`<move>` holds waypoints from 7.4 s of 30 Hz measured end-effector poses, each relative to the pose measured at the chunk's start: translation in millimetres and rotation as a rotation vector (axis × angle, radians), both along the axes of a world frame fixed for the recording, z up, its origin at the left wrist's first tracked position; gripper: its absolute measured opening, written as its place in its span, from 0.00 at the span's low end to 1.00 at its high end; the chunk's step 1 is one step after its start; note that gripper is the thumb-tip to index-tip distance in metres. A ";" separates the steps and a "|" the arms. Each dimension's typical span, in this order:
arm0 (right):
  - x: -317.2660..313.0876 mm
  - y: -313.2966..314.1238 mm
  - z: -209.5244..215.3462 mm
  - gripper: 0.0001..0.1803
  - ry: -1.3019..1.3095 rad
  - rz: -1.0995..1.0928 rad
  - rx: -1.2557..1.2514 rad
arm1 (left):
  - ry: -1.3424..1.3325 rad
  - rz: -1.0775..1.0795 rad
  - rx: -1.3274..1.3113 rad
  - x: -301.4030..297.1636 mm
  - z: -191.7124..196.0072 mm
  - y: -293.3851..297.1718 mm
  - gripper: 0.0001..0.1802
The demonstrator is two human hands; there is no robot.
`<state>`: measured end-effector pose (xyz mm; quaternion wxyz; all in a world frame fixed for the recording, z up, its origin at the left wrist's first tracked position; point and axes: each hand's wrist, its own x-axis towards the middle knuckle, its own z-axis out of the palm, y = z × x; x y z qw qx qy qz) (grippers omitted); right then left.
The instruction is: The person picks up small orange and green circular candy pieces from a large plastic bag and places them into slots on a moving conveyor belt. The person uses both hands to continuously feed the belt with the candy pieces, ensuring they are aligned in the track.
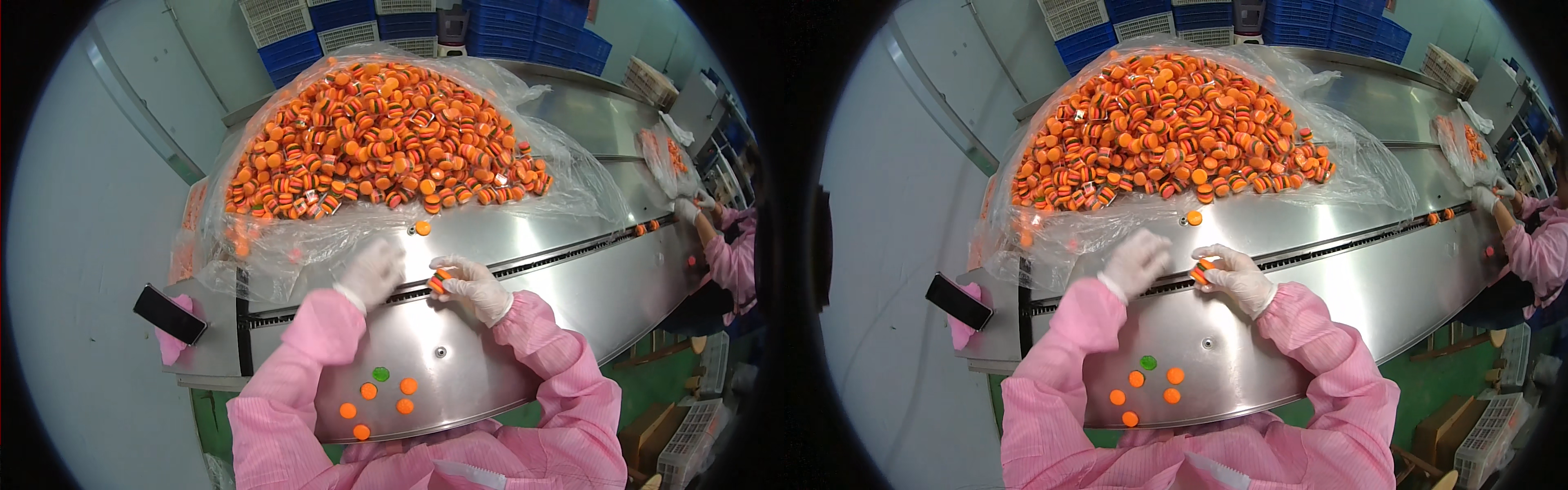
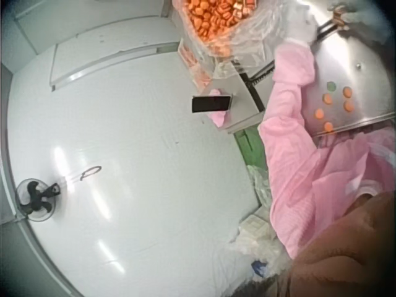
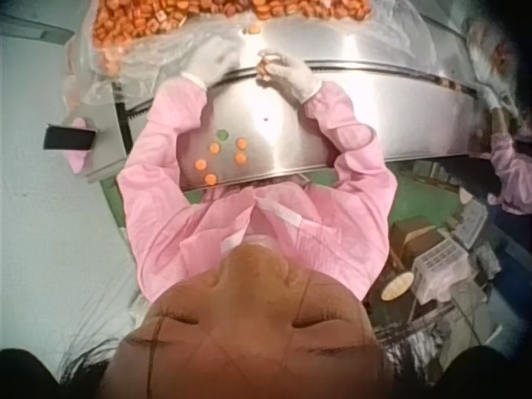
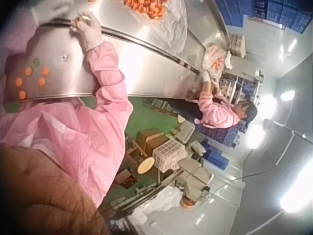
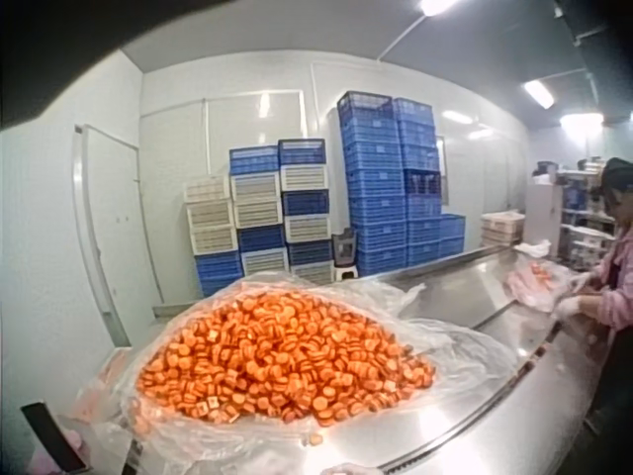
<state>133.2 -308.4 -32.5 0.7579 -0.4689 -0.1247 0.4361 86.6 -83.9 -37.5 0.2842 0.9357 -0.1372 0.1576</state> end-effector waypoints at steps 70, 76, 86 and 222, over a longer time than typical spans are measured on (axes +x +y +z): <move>-8.6 54.7 -13.1 0.16 -0.620 -0.054 -0.194 | 0.139 0.428 0.178 -19.3 0.1 38.2 0.12; -2.4 78.1 -34.6 0.15 -0.743 -0.231 -0.211 | 0.239 0.384 0.410 -9.0 -23.8 41.8 0.13; -9.9 86.3 -13.8 0.14 -0.821 -0.125 -0.271 | 0.630 0.131 -1.284 -41.7 1.9 9.5 0.22; 16.4 23.7 -27.1 0.16 -1.758 -0.221 -0.607 | 0.224 0.144 0.190 107.2 -7.9 5.1 0.16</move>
